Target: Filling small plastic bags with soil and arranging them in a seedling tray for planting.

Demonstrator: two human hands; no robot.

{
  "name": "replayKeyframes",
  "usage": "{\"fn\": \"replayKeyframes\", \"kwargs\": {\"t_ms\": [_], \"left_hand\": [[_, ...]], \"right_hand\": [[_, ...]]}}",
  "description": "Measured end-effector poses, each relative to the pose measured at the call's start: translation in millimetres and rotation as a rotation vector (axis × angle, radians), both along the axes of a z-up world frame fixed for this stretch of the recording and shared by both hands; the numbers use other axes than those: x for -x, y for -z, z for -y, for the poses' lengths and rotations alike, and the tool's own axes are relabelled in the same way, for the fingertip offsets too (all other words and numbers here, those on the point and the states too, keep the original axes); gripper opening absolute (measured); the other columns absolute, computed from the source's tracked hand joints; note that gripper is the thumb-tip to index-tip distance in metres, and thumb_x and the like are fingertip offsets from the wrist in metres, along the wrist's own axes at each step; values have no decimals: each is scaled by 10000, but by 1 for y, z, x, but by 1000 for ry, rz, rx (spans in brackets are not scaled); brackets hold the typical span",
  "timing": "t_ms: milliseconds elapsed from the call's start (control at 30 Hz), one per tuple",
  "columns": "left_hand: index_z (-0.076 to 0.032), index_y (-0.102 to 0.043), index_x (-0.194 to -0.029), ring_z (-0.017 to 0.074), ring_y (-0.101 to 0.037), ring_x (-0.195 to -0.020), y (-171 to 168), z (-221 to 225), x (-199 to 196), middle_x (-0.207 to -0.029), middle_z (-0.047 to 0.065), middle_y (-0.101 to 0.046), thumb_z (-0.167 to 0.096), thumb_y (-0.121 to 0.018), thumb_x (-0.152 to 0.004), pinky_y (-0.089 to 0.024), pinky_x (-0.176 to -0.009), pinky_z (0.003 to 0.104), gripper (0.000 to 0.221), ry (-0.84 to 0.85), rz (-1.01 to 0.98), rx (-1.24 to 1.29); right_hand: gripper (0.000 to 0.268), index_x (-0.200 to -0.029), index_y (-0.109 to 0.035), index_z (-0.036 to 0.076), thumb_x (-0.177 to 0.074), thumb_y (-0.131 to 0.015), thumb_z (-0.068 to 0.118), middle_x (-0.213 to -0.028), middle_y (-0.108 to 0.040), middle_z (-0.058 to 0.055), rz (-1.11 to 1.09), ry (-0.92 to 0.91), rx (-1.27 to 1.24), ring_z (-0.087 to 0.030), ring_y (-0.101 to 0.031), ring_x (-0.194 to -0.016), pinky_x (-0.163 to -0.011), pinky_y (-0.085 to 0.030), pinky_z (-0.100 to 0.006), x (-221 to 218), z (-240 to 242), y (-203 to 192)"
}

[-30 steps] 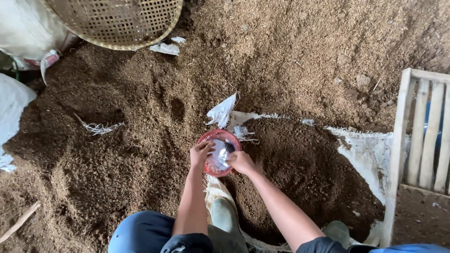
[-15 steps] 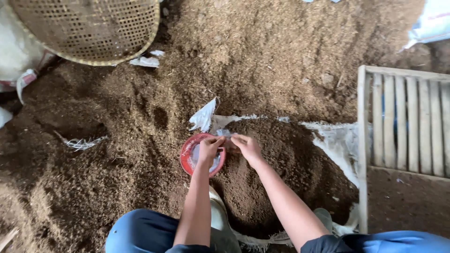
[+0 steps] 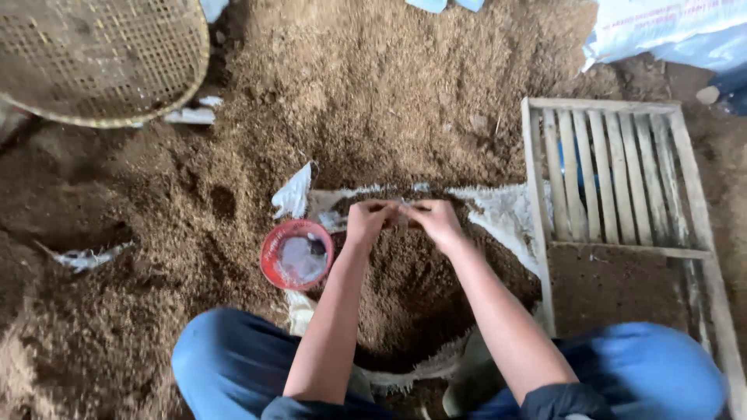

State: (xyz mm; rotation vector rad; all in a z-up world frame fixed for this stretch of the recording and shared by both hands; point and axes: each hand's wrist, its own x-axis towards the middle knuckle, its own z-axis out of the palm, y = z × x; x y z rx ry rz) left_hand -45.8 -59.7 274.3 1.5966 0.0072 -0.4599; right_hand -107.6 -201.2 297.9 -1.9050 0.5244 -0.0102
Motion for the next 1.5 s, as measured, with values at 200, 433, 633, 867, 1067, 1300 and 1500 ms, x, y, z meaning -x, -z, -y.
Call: {"fn": "replayKeyframes", "kwargs": {"t_ms": [200, 433, 633, 867, 1067, 1300, 1500], "left_hand": [[31, -664, -920, 197, -661, -657, 29, 4, 14, -740, 171, -669, -100, -708, -785, -572, -625, 304, 194, 5, -40, 77], [-49, -690, -901, 254, -656, -838, -8, -1, 42, -863, 152, -674, -93, -678, -812, -539, -737, 360, 100, -23, 236, -104], [-51, -695, -962, 294, -646, -890, -43, -2, 55, -852, 137, -676, -118, -638, -867, -550, -758, 401, 129, 200, 372, -114], [-30, -678, -982, 295, -640, -920, -36, -2, 52, -898, 148, -673, -124, -698, -822, -547, -771, 398, 186, 152, 323, -127], [-10, -676, -955, 298, -640, -916, -27, 1, 51, -891, 157, -670, -106, -718, -799, -550, -771, 394, 188, 111, 310, -135], [-36, -660, -898, 265, -652, -849, 13, 4, 32, -856, 127, -660, -34, -683, -792, -546, -713, 385, 108, -1, 333, -117], [-28, -647, -779, 294, -647, -794, -12, 5, 43, -825, 128, -611, 68, -621, -757, -550, -660, 359, 103, 43, 521, -237]], "right_hand": [[300, -1053, -612, -101, -849, -655, 115, -936, -637, -223, 86, 33, -445, -208, -605, -778, -705, -554, -347, 17, 9, 8], [273, -966, -633, -101, -803, -697, 109, -821, -649, -215, 26, 116, -321, -201, -624, -706, -617, -560, -314, 24, 17, 29], [271, -951, -652, -53, -782, -738, 140, -836, -654, -229, 53, 141, -303, -241, -653, -751, -668, -560, -359, 21, 13, 25], [269, -1048, -614, -102, -846, -632, 74, -1003, -614, -292, 22, 48, -318, -356, -616, -924, -769, -525, -420, 30, -3, -19], [253, -1052, -649, -34, -843, -631, 106, -1022, -635, -231, 15, -33, -167, -344, -606, -965, -801, -508, -408, 27, -1, -10], [288, -1017, -631, -80, -807, -678, 110, -1016, -623, -260, 62, 31, -244, -310, -614, -929, -743, -530, -392, 28, 0, -7], [243, -997, -672, -10, -817, -676, 153, -927, -668, -177, 81, 1, -55, -257, -650, -860, -703, -544, -348, 25, 0, -1]]}}
